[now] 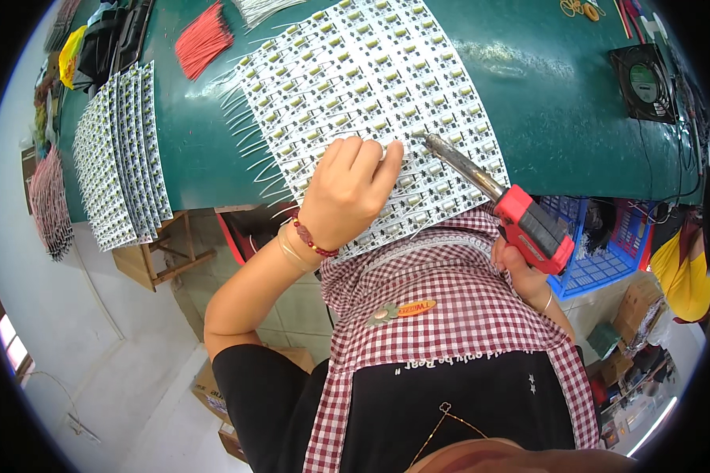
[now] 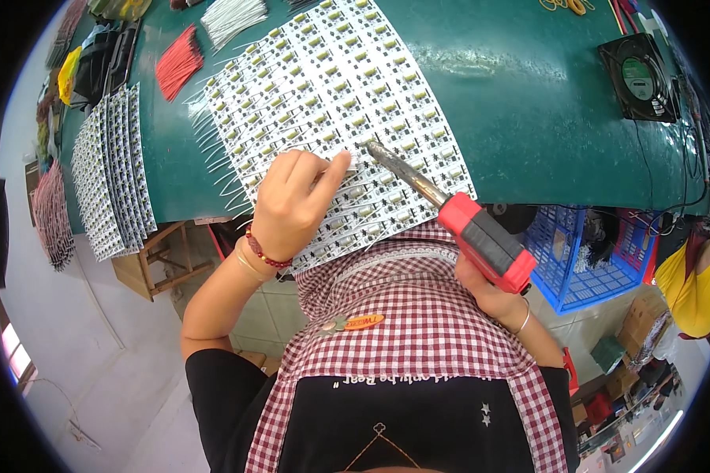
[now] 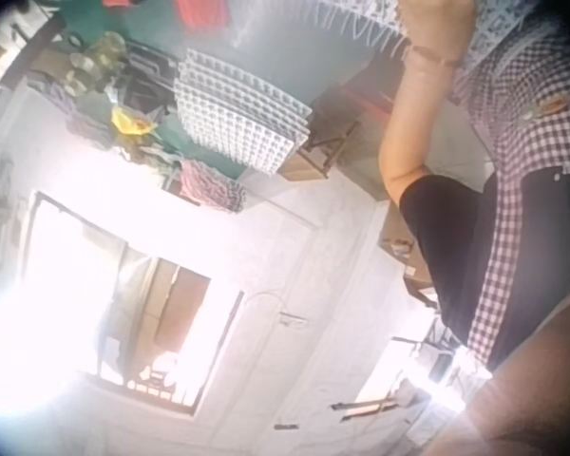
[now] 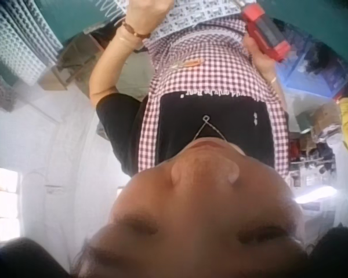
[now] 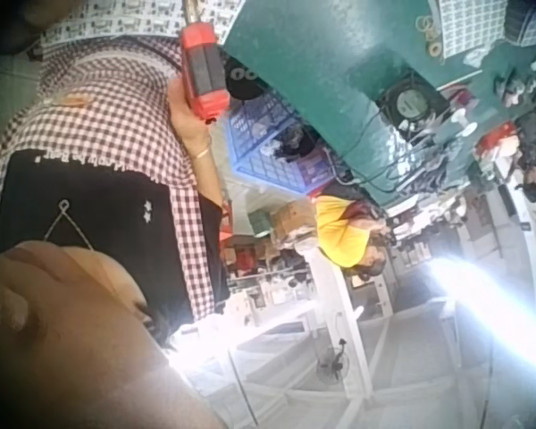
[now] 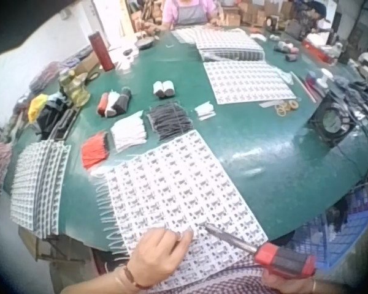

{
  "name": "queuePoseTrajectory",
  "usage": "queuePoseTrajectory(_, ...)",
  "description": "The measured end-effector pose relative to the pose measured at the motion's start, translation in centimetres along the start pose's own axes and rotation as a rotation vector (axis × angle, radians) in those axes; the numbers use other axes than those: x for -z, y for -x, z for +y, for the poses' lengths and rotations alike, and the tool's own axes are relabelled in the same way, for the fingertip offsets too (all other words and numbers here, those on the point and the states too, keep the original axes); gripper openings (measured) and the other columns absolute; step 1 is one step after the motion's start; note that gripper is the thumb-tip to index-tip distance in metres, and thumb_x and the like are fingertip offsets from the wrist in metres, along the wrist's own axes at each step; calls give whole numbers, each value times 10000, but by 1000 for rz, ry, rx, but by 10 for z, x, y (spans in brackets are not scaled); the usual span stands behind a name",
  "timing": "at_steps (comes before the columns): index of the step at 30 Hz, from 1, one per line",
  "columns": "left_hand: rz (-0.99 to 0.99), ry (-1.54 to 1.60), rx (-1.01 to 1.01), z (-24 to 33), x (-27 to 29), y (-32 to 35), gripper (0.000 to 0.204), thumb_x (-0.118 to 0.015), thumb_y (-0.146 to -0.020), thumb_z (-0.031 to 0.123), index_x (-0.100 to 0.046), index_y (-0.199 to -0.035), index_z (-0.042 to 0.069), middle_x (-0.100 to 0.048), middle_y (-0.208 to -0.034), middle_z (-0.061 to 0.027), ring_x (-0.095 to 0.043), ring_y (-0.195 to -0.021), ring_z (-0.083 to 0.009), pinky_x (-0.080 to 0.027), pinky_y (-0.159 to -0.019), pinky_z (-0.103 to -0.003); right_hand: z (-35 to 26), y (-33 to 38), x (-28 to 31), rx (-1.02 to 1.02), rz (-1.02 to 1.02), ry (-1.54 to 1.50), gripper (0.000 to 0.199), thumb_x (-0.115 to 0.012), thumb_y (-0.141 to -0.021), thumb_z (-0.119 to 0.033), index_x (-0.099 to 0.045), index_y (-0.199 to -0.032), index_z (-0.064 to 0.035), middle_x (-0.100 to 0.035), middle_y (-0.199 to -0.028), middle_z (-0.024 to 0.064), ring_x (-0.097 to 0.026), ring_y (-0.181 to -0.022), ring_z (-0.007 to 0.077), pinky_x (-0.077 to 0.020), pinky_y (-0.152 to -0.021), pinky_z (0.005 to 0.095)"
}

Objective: The person uses a soldering iron to attach white wires to a grid of LED modules on a green workbench. They repeatedly pick up wires, position them on the board, and apply heat to secure them. The person occasionally pauses to adjust the board or retrieve more wires from nearby piles.

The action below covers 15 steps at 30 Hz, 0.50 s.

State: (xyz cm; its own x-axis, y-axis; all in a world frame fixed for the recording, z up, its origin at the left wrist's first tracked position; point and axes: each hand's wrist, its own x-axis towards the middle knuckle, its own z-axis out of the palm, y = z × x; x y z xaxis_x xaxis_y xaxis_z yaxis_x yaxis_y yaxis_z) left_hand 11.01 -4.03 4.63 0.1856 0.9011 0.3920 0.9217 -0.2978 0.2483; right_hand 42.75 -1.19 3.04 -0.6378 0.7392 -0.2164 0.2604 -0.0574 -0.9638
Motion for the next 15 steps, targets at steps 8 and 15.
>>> queuePoseTrajectory(8,-2,-35,-39,3,-3,-2,314,-632,-719,1,-659,-1027,-48,-447,-727,-60,-500,-675,-199,-422,-606,-314,2,2,1,-59,-12,109,244,-580,-947,-249,-540,-968,-9,-510,-715,52,-517,-662,160,-443,-626,306)
queuePoseTrajectory(15,-46,-61,-31,8,0,-6,330,-613,-718,-12,-634,-1040,-84,-428,-730,-72,-473,-657,-206,-409,-596,-322,1,-2,5,-111,19,170,201,-690,-839,-202,-620,-945,-46,-591,-879,87,-592,-767,204,-479,-679,327)
